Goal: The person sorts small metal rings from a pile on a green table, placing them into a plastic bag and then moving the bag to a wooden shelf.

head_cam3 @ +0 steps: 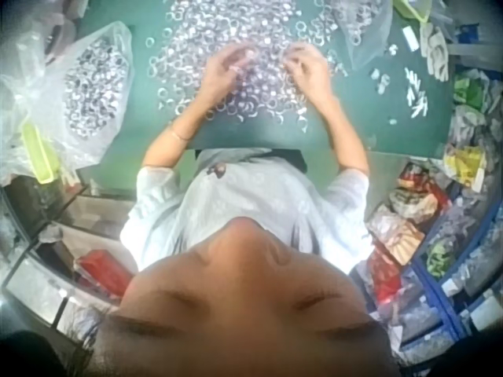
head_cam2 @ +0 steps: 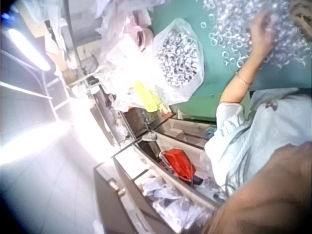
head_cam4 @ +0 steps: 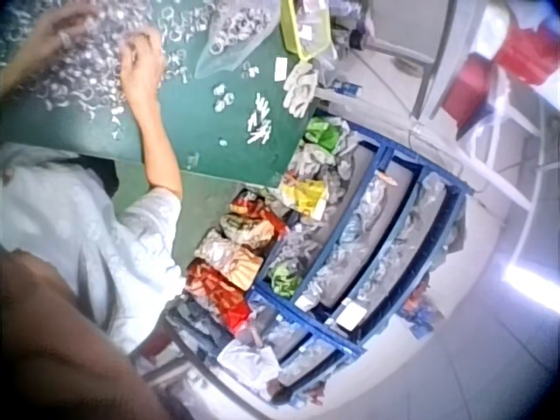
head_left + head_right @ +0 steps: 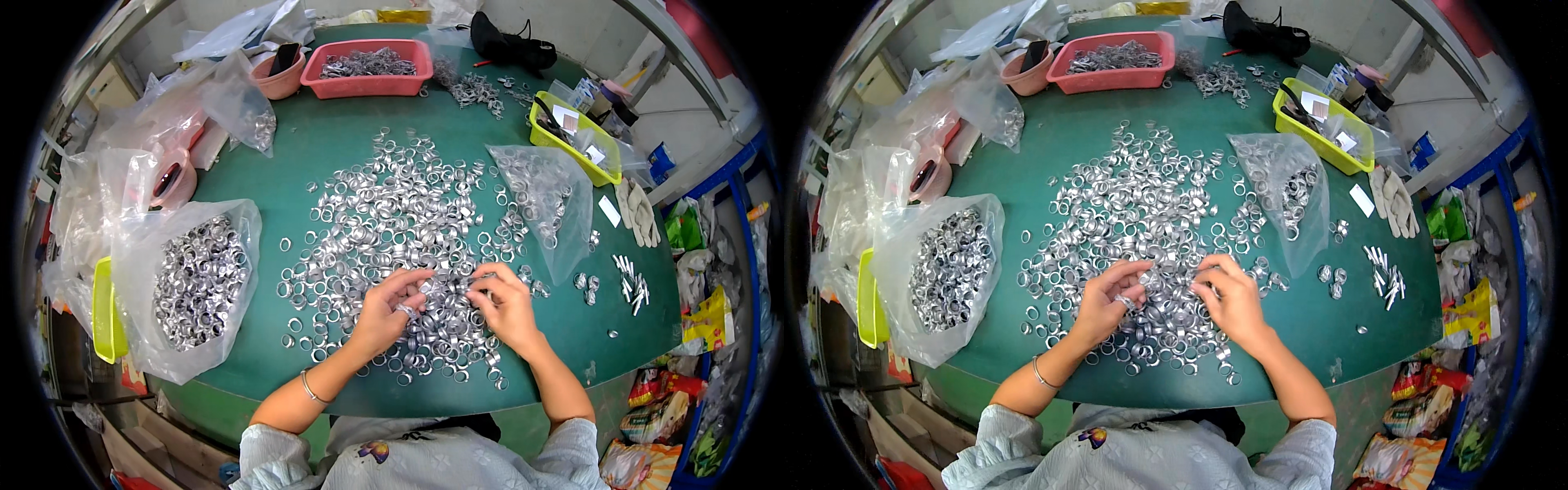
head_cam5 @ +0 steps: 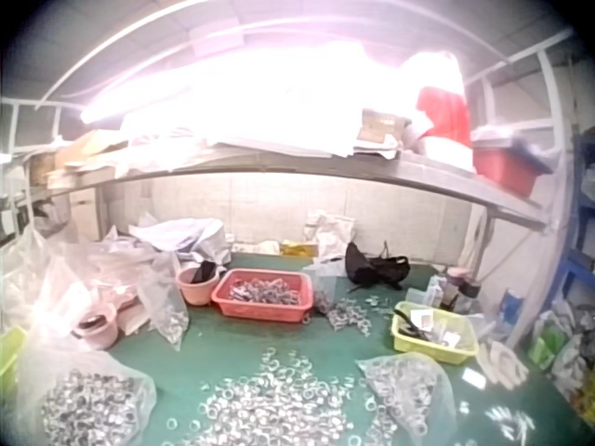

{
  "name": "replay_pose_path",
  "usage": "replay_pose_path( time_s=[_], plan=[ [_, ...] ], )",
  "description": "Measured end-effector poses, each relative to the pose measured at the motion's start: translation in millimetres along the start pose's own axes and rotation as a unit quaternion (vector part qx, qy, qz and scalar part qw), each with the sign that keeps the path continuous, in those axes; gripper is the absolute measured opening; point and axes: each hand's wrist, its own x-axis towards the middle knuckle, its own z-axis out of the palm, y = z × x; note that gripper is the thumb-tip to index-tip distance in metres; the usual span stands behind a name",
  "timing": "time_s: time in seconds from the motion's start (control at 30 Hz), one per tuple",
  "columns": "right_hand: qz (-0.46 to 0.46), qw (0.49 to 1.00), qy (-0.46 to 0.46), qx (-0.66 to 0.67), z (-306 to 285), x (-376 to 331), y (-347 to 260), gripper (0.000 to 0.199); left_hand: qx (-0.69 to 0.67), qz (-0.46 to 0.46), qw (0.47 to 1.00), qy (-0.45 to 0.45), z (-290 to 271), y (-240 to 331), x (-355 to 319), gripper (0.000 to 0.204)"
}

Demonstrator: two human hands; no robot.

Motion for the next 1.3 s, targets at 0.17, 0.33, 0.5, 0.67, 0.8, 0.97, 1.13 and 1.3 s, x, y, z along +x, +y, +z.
replay_pose_path(
  time_s=[0.17,0.33,0.5,0.67,0.8,0.97,1.13,1.3],
  plan=[
    [0.220,0.860,-0.056,0.456,-4,0,6,0.015,-0.049,-0.028,0.998,-0.009,-4,-3,-2,0.029],
    [0.322,0.735,-0.085,0.591,6,3,-22,0.031,-0.070,-0.035,0.997,0.014,4,0,-6,0.027],
    [0.266,0.813,-0.209,0.473,15,-3,-24,0.035,-0.027,-0.001,1.000,-0.008,11,3,-13,0.024],
    [0.280,0.796,-0.203,0.497,17,-7,-23,0.038,-0.088,-0.020,0.995,-0.051,10,4,-15,0.021],
    [0.262,0.777,-0.192,0.540,19,-8,-18,0.035,-0.170,-0.015,0.984,-0.040,5,1,-16,0.022],
    [0.271,0.822,-0.141,0.481,14,-4,-19,0.035,0.049,-0.037,0.994,0.085,-5,26,-7,0.025],
    [0.194,0.924,-0.105,0.313,15,-6,-26,0.041,0.220,0.008,0.973,0.066,-8,26,-8,0.027],
    [0.063,0.972,-0.125,0.187,14,-6,-35,0.041,-0.240,-0.229,0.939,-0.089,-5,8,-14,0.034]
  ],
)
